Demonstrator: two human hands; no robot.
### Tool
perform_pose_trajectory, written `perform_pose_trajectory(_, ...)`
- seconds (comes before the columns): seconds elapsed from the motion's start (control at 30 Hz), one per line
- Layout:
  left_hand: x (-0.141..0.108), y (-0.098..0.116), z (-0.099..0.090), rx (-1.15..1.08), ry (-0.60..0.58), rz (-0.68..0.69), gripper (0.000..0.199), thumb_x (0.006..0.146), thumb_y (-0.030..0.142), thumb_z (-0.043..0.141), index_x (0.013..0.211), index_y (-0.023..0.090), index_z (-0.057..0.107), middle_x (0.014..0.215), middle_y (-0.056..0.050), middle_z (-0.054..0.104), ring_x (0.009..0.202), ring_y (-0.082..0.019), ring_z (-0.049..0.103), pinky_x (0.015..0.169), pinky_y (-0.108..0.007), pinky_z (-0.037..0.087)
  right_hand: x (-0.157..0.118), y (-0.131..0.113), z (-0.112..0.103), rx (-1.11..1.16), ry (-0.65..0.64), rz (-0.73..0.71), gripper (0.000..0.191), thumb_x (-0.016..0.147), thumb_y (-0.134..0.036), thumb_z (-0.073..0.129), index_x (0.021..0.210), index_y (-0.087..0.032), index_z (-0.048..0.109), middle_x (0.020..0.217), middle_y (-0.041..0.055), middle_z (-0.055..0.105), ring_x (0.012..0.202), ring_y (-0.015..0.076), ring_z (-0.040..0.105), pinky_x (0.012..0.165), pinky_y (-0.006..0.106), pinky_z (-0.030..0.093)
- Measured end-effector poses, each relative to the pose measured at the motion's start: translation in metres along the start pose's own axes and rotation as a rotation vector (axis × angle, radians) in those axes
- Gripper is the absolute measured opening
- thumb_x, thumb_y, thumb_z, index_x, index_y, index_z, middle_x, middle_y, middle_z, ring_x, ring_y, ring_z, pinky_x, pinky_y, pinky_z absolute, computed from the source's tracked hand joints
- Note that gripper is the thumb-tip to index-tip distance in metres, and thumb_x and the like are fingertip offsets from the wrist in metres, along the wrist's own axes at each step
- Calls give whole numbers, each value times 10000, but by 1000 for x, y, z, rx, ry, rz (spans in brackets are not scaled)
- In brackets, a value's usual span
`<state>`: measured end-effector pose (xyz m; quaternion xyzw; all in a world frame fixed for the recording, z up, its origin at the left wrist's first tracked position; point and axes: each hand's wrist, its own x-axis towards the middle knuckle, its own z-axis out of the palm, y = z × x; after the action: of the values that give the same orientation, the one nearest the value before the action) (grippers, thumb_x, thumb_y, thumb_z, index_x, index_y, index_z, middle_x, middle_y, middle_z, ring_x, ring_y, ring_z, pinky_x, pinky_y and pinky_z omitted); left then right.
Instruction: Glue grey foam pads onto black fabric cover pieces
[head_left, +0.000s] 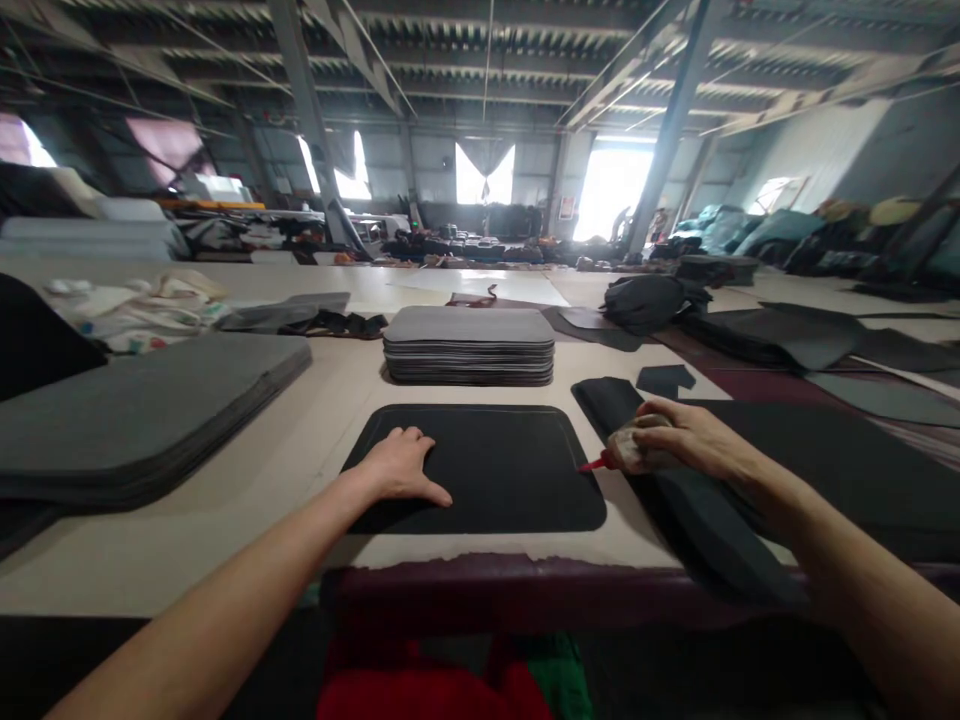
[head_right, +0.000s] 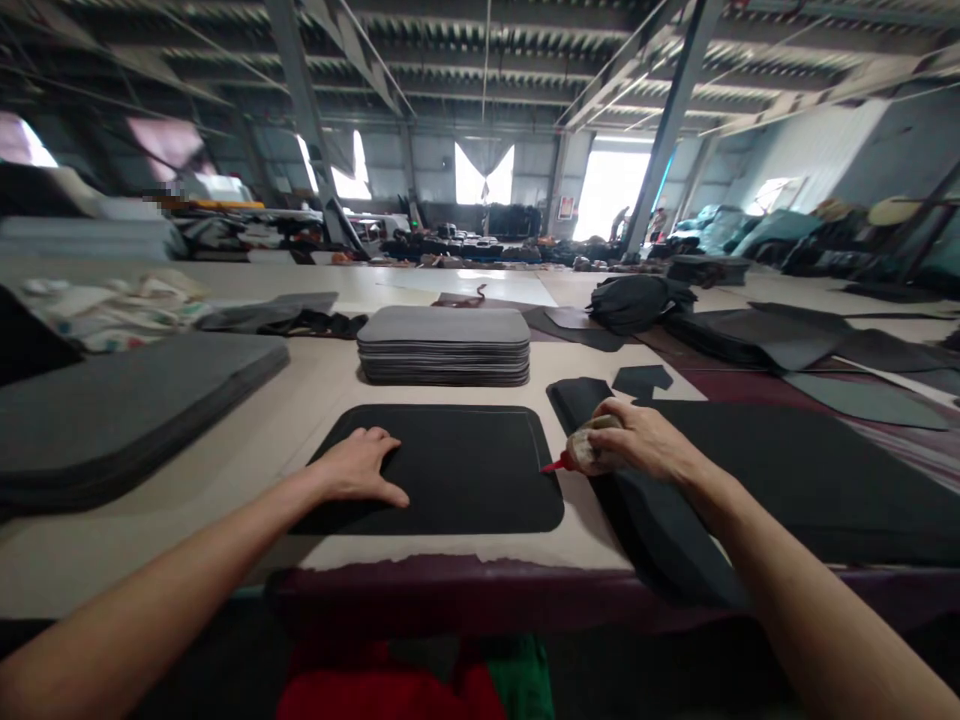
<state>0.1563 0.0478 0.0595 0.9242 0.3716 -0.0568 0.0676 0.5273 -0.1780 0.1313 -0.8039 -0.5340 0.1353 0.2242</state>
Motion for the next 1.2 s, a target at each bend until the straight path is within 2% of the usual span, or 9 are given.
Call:
perform_pose_trajectory(0.23, 3, -1, -3, 70, -30, 22, 1195, 510, 941, 622, 1369, 111, 563, 1305, -227, 547, 1177, -426, 509, 1012, -468, 437, -59, 5, 3, 95, -25, 17, 387, 807, -505, 615, 1076, -229, 649, 1005, 33, 713, 898, 258, 663, 736, 320, 520)
perform_pose_trajectory(0.37, 3, 1, -4, 72, -36, 18, 1212, 503, 938, 626, 1378, 103, 557, 1310, -231, 549, 1182, -442, 507, 1002, -486, 443, -78, 11, 10, 126, 0, 13, 404, 830, -525, 619, 1103, -228, 631, 1036, 41, 705, 912, 263, 658, 749, 330, 514)
perform_pose_trajectory(0.47, 4, 1, -6, 68, -32, 28, 1150, 538, 925, 613, 1350, 111, 589, 1309, -232, 563, 1171, -442, 526, 999, -492, 446, -83, 5, 17, 178, -4, -30, 397, 850, -539, 604, 1077, -215, 626, 975, 45, 700, 872, 260, 652, 728, 331, 501)
perform_pose_trajectory(0.6, 10, -4, -13, 32, -46, -7, 879, 761, 818, 466, 1319, 158, 626, 1342, -192, 590, 1184, -398, 565, 1011, -460, 447, -72, -10, 31, 218, -76, -111, 376, 879, -536, 591, 1069, -212, 613, 913, 23, 677, 814, 228, 629, 694, 310, 479)
perform_pose_trajectory(0.7, 15, -10, -21, -9, -66, -21, 748, 856, 697, 385, 1339, 173, 612, 1332, -145, 624, 1193, -345, 588, 1016, -409, 453, -54, -26, 43, 208, -120, -229, 350, 892, -506, 600, 1079, -209, 610, 936, 21, 664, 835, 215, 613, 720, 304, 466)
perform_pose_trajectory(0.93, 20, -22, -36, -59, -107, 12, 603, 926, 586, 331, 1280, 228, 663, 1341, -70, 635, 1215, -283, 586, 1041, -340, 434, -11, -88, 77, 136, -170, -516, 268, 887, -408, 600, 1057, -201, 608, 982, 33, 635, 881, 208, 590, 766, 313, 439)
perform_pose_trajectory(1.2, 31, -30, -43, -96, -165, 69, 507, 960, 491, 334, 1233, 238, 678, 1325, -46, 643, 1194, -244, 581, 1034, -296, 416, 12, -165, 127, 108, -198, -721, 183, 901, -314, 573, 1056, -216, 587, 1021, 34, 614, 893, 202, 579, 788, 319, 422)
